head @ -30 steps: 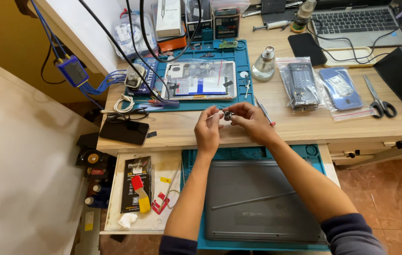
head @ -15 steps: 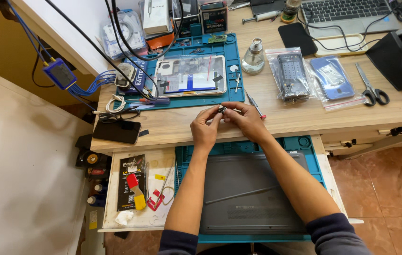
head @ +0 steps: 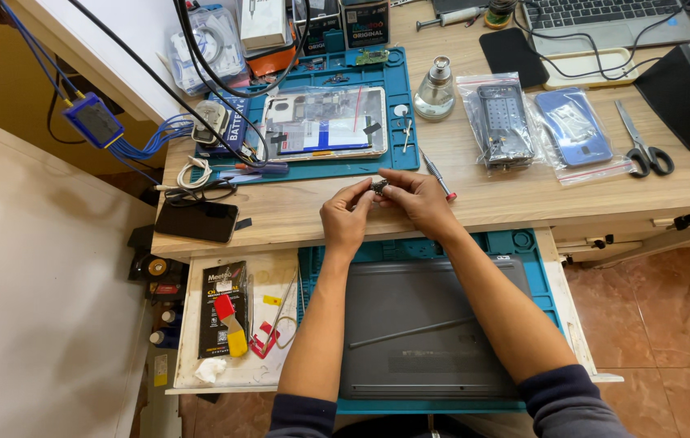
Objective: The person uses a screwdriver to remove screws from the back of a laptop. They then use a prying tool to open the laptop casing and handle a small internal component.
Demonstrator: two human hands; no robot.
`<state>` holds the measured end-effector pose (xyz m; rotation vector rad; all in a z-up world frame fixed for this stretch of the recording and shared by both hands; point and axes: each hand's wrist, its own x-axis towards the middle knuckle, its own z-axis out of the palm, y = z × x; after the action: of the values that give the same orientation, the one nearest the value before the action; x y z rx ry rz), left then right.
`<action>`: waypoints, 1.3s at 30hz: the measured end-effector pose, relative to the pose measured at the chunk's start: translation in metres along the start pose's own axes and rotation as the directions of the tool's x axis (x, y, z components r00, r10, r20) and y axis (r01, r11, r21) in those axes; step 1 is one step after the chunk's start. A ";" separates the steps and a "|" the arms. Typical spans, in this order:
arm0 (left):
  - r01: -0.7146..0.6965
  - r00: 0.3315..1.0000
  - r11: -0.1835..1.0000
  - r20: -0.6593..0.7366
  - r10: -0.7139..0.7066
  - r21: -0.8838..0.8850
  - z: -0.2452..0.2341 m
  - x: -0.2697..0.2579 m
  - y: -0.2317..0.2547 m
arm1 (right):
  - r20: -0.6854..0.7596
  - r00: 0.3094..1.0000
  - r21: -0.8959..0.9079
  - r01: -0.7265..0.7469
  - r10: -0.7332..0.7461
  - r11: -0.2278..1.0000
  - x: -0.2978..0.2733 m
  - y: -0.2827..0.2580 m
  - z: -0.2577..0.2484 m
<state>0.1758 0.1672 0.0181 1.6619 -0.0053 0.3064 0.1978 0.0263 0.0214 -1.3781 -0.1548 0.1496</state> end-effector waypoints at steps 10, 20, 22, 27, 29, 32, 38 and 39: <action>-0.027 0.999 0.999 -0.028 0.028 0.037 0.004 -0.004 0.012 | 0.035 0.998 0.085 -0.056 0.053 0.995 0.004 0.005 -0.002; 0.002 1.000 0.997 -0.026 0.000 0.073 0.003 0.001 0.003 | 0.048 0.998 0.051 -0.048 0.045 0.998 0.002 0.000 -0.001; 0.040 0.999 0.997 -0.022 -0.039 0.064 0.004 -0.001 0.009 | 0.017 0.999 0.094 -0.037 0.035 0.995 0.000 -0.002 0.003; 0.085 0.996 0.996 -0.001 -0.085 0.035 0.002 -0.001 0.010 | -0.019 1.000 0.061 0.004 -0.003 0.998 0.001 0.005 0.002; 0.110 0.994 0.993 0.017 -0.111 0.043 0.002 -0.003 0.012 | -0.033 0.999 0.054 0.019 -0.017 0.998 0.000 0.007 0.001; 0.116 0.992 0.993 0.040 -0.117 0.038 0.001 -0.003 0.016 | -0.051 0.998 0.022 0.030 -0.028 0.999 0.000 0.007 0.001; 0.150 0.985 0.988 0.084 -0.152 0.028 -0.002 -0.005 0.019 | -0.041 0.998 -0.078 0.052 -0.055 0.996 -0.003 0.005 0.001; 0.162 0.983 0.987 0.085 -0.163 0.009 -0.002 -0.005 0.019 | -0.060 0.996 -0.060 0.055 -0.059 0.997 -0.004 0.003 0.003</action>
<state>0.1676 0.1661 0.0355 1.6653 0.0666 0.1115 0.1930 0.0285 0.0192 -1.4338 -0.1481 0.0553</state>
